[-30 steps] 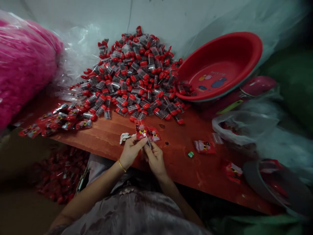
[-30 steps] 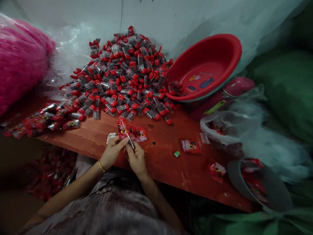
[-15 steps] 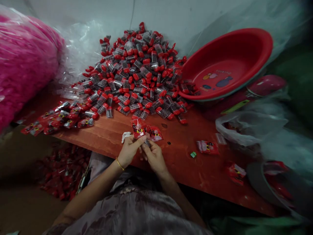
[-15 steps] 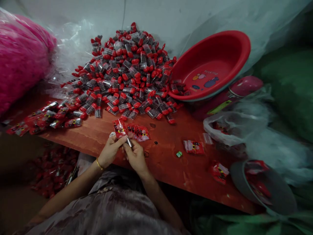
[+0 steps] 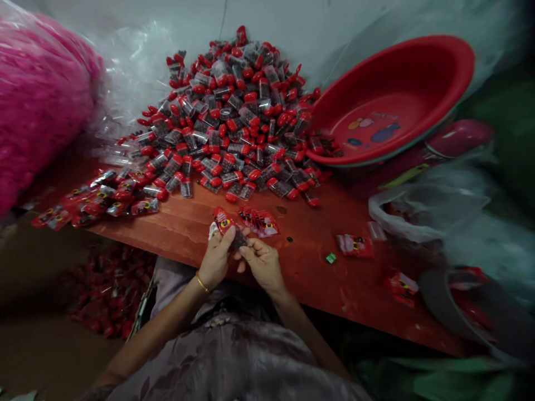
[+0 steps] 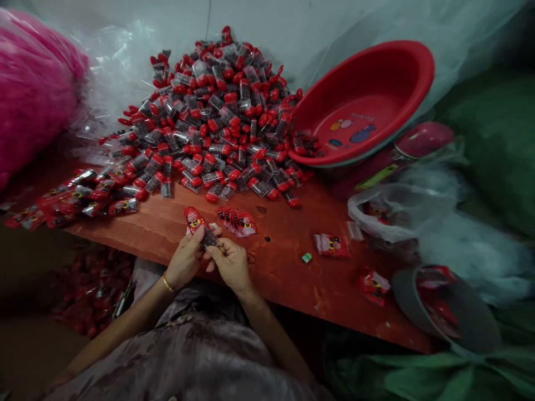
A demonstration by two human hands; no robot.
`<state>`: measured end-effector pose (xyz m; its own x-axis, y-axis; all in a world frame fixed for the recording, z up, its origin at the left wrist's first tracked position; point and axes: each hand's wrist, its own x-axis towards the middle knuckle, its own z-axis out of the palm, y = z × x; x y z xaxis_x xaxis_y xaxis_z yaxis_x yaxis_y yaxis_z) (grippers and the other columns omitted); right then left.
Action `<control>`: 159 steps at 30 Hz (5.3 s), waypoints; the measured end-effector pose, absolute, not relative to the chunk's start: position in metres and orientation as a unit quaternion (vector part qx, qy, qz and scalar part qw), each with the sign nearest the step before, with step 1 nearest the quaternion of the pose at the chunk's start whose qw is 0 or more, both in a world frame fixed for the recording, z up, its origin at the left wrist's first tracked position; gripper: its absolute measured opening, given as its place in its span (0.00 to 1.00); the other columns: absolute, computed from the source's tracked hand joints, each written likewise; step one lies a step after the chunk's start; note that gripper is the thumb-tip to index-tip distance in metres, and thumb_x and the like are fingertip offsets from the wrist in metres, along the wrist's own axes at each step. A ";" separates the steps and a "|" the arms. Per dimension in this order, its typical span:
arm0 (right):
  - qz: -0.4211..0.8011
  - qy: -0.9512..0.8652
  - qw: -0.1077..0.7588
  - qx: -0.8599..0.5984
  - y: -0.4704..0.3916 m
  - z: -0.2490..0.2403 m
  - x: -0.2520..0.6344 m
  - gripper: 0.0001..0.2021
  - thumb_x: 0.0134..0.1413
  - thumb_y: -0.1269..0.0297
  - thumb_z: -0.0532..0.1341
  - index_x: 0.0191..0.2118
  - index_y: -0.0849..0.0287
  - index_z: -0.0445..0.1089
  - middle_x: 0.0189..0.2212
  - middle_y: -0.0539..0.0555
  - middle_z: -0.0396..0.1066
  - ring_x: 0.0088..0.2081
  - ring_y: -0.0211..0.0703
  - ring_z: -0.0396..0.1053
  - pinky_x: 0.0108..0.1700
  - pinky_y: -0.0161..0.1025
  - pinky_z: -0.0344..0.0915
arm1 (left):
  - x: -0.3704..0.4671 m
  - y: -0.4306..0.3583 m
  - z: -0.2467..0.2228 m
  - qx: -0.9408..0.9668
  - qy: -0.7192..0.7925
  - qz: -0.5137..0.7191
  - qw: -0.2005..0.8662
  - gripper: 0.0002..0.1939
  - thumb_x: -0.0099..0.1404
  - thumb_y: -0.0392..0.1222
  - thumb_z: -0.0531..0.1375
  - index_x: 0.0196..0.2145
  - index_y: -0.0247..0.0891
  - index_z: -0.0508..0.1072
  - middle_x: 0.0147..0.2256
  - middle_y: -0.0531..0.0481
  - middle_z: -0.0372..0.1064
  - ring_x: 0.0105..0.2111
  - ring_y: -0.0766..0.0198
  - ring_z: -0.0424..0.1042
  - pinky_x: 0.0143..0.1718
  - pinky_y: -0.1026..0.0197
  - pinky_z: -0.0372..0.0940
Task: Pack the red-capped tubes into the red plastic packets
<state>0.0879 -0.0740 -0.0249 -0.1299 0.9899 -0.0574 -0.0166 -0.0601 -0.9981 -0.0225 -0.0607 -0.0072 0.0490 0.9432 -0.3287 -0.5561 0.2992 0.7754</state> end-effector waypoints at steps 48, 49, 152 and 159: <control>-0.063 -0.726 0.294 -0.618 -0.025 -0.067 0.170 0.12 0.60 0.65 0.54 0.40 0.49 0.76 0.45 0.53 0.75 0.52 0.49 0.64 0.60 0.58 0.46 | -0.030 -0.036 -0.019 0.681 0.591 0.366 0.231 0.22 0.61 0.51 0.57 0.49 0.37 0.72 0.47 0.37 0.72 0.48 0.49 0.70 0.50 0.52 0.59; -0.066 -0.729 0.303 -0.610 -0.026 -0.064 0.169 0.12 0.60 0.65 0.55 0.40 0.49 0.76 0.44 0.52 0.75 0.51 0.48 0.65 0.61 0.57 0.46 | -0.024 -0.032 -0.016 0.666 0.587 0.369 0.273 0.22 0.60 0.53 0.57 0.47 0.37 0.74 0.39 0.40 0.75 0.40 0.52 0.73 0.44 0.55 0.62; 0.198 -0.726 0.453 -0.477 -0.089 -0.010 0.171 0.18 0.56 0.65 0.58 0.54 0.51 0.67 0.42 0.57 0.66 0.44 0.44 0.67 0.46 0.44 0.66 | -0.002 -0.015 0.005 0.193 0.460 0.435 0.749 0.23 0.35 0.52 0.72 0.27 0.35 0.74 0.26 0.48 0.74 0.25 0.66 0.71 0.29 0.63 0.65; 0.143 -0.743 0.468 -0.456 -0.089 -0.012 0.170 0.22 0.56 0.70 0.59 0.56 0.48 0.65 0.41 0.56 0.65 0.43 0.44 0.66 0.45 0.43 0.67 | -0.002 -0.016 0.004 0.216 0.499 0.459 0.703 0.25 0.30 0.55 0.72 0.21 0.34 0.72 0.21 0.52 0.70 0.21 0.70 0.68 0.26 0.66 0.64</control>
<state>0.1696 -0.0894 -0.0120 -0.1463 0.8120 0.5650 0.5440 0.5431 -0.6396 -0.0018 -0.0160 0.0044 0.0815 0.8605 -0.5030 -0.4298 0.4857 0.7612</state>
